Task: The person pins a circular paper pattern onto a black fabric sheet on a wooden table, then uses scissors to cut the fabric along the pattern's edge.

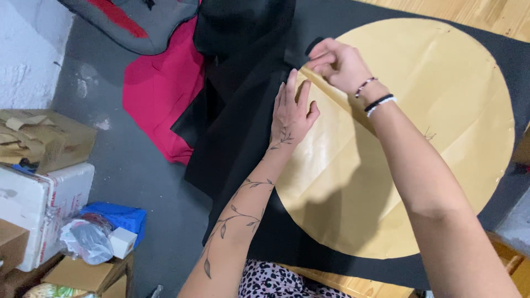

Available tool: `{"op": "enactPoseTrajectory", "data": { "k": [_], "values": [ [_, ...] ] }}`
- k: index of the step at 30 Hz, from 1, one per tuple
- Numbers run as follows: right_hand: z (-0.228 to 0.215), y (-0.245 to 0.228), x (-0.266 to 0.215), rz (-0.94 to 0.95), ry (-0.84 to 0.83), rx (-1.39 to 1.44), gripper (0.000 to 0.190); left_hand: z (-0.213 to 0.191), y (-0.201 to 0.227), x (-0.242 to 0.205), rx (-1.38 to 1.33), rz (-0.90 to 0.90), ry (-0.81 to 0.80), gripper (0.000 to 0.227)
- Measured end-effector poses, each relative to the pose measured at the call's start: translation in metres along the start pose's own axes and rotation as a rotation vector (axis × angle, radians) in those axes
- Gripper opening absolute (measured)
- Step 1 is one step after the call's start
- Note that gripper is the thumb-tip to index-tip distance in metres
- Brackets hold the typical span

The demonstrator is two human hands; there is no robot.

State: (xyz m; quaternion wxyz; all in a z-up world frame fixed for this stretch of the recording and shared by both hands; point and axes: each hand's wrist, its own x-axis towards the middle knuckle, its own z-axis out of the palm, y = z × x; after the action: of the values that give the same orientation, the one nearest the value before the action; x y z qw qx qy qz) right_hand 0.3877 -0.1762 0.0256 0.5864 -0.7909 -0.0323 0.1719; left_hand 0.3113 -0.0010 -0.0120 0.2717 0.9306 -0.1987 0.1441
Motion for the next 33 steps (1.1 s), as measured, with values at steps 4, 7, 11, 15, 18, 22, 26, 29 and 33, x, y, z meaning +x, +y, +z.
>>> {"op": "enactPoseTrajectory", "data": {
  "k": [4, 7, 11, 15, 18, 22, 26, 29, 33],
  "values": [
    [-0.028, 0.012, -0.045, -0.153, 0.422, -0.127, 0.020, -0.009, 0.003, 0.003, 0.044, 0.050, 0.013, 0.049],
    [-0.057, 0.054, -0.118, -0.203, 0.842, -0.013, 0.013, -0.008, 0.001, 0.001, 0.166, 0.107, -0.011, 0.060],
    [-0.080, 0.089, -0.246, 0.093, 1.049, -0.289, 0.013, -0.011, 0.009, 0.002, 0.264, 0.083, -0.131, 0.065],
    [-0.090, 0.131, -0.321, 0.292, 1.003, -0.502, 0.011, 0.004, 0.018, 0.011, 0.213, 0.206, -0.208, 0.060],
    [-0.083, 0.149, -0.317, 0.217, 0.886, -0.461, 0.017, 0.017, 0.019, 0.010, 0.077, 0.212, -0.403, 0.084],
    [-0.088, 0.156, -0.299, 0.280, 0.774, -0.750, 0.034, 0.008, 0.018, 0.003, 0.092, 0.275, -0.333, 0.083],
    [-0.102, 0.190, -0.290, 0.363, 0.657, -0.778, 0.016, 0.015, 0.005, 0.001, 0.022, 0.268, -0.366, 0.099],
    [-0.103, 0.183, -0.296, 0.421, 0.592, -0.839, 0.014, -0.003, 0.009, -0.005, 0.024, 0.286, -0.456, 0.096],
    [-0.095, 0.187, -0.300, 0.454, 0.590, -0.810, 0.011, -0.060, 0.027, -0.052, 0.082, 0.384, -0.766, 0.078]
  ]
}}
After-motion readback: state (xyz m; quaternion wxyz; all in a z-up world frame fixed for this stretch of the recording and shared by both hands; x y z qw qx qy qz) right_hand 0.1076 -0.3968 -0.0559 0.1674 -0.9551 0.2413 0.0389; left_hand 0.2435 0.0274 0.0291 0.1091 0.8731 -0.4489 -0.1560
